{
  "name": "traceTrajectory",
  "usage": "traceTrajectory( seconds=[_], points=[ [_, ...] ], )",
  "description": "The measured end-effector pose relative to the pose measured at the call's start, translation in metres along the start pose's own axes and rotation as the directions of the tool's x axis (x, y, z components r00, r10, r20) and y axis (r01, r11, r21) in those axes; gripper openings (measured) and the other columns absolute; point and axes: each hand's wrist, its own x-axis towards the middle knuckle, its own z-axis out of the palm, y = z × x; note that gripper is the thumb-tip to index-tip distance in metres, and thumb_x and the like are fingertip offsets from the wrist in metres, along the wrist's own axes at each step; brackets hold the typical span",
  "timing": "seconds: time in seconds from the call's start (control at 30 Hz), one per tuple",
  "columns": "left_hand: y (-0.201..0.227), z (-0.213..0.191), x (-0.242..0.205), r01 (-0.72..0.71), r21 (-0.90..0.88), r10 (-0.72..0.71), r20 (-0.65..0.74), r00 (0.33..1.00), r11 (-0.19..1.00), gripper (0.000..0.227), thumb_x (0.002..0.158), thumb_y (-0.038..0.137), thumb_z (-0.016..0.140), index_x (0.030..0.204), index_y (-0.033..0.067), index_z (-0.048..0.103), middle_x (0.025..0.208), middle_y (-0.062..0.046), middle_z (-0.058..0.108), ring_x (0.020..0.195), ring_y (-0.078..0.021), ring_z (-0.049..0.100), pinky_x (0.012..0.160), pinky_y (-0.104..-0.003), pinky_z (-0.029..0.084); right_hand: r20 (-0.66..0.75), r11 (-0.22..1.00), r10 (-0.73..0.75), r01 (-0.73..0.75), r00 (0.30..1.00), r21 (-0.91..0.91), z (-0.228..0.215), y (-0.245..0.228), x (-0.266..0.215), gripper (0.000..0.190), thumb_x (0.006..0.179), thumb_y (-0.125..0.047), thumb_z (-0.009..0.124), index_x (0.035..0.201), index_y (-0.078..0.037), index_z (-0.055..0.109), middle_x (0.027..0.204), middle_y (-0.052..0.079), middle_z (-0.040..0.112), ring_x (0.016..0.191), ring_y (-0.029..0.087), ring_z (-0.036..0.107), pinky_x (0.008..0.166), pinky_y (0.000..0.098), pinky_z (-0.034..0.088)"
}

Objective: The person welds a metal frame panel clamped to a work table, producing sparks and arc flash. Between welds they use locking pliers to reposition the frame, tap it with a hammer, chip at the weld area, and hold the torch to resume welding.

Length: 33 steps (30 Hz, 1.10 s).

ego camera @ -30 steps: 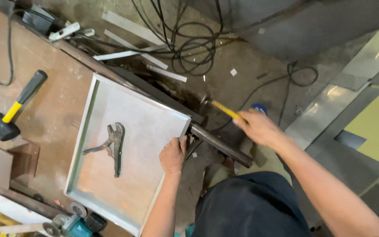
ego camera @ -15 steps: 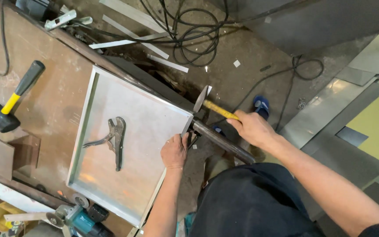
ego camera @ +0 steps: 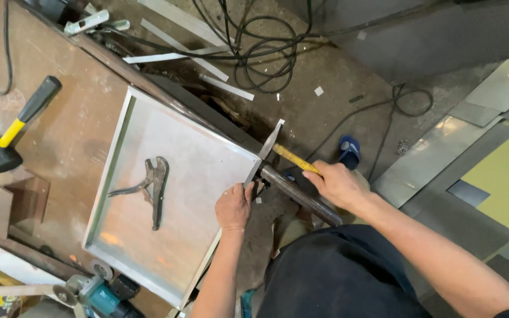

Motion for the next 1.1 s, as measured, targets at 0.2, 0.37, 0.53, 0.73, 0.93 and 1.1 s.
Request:
traceTrajectory(
  seconds=[0.2,0.37,0.53,0.73,0.93,1.1],
  points=[
    [-0.002,0.002,0.000,0.016,0.002,-0.016,0.022,1.000,1.000,0.040,0.098,0.042,0.065,0.074,0.0113,0.055,0.068,-0.009,0.062,0.064,-0.0309,0.063,0.056,-0.045,0.050,-0.093,0.984,0.128,-0.114,0.987,0.139,-0.002,-0.001,-0.001,0.036,0.099,-0.042,0.057,0.112,-0.010,0.066,0.067,0.020,0.068,0.056,0.038,0.066,0.052,0.0491,0.052],
    [-0.003,0.000,0.003,0.000,-0.023,0.000,0.000,1.000,1.000,0.041,0.096,0.043,0.065,0.073,0.0116,0.055,0.067,-0.009,0.063,0.064,-0.0309,0.064,0.055,-0.045,0.050,-0.231,0.988,-0.124,0.140,0.965,0.057,-0.002,-0.001,-0.007,0.035,0.098,-0.037,0.062,0.101,-0.003,0.066,0.071,0.026,0.066,0.071,0.046,0.067,0.061,0.0526,0.051],
    [-0.007,0.004,0.001,-0.019,-0.042,0.017,-0.035,0.999,0.999,0.042,0.098,0.044,0.063,0.073,0.0118,0.055,0.066,-0.009,0.063,0.063,-0.0313,0.064,0.054,-0.046,0.050,-0.093,0.946,-0.028,0.057,0.995,0.320,0.052,0.011,-0.018,0.032,0.100,-0.033,0.065,0.092,-0.002,0.061,0.067,0.016,0.062,0.058,0.033,0.058,0.051,0.0450,0.046],
    [-0.022,0.000,-0.004,-0.024,-0.179,0.037,0.066,0.997,0.984,0.039,0.105,0.041,0.052,0.080,0.0118,0.059,0.072,-0.010,0.068,0.066,-0.0351,0.066,0.057,-0.050,0.051,-0.013,0.333,0.183,-0.049,0.983,0.942,0.110,-0.024,-0.060,0.023,0.100,-0.025,0.059,0.090,-0.006,0.052,0.067,0.005,0.057,0.047,0.017,0.056,0.043,0.0349,0.050],
    [-0.027,0.008,0.002,-0.042,-0.189,0.067,0.124,0.990,0.981,0.042,0.106,0.042,0.045,0.082,0.0121,0.061,0.075,-0.012,0.071,0.067,-0.0384,0.068,0.059,-0.052,0.052,-0.196,0.192,0.495,0.113,0.847,0.975,0.165,-0.084,-0.055,0.023,0.103,-0.029,0.049,0.094,-0.008,0.049,0.067,0.006,0.056,0.043,0.019,0.053,0.041,0.0366,0.049],
    [-0.032,0.006,-0.001,-0.045,-0.190,0.075,0.150,0.986,0.981,0.042,0.107,0.043,0.044,0.084,0.0118,0.061,0.075,-0.014,0.071,0.068,-0.0401,0.068,0.060,-0.054,0.052,-0.223,0.337,0.288,0.119,0.931,0.934,0.195,-0.118,-0.049,0.032,0.105,-0.029,0.052,0.093,-0.001,0.048,0.066,0.010,0.060,0.042,0.021,0.055,0.042,0.0351,0.046]
  ],
)
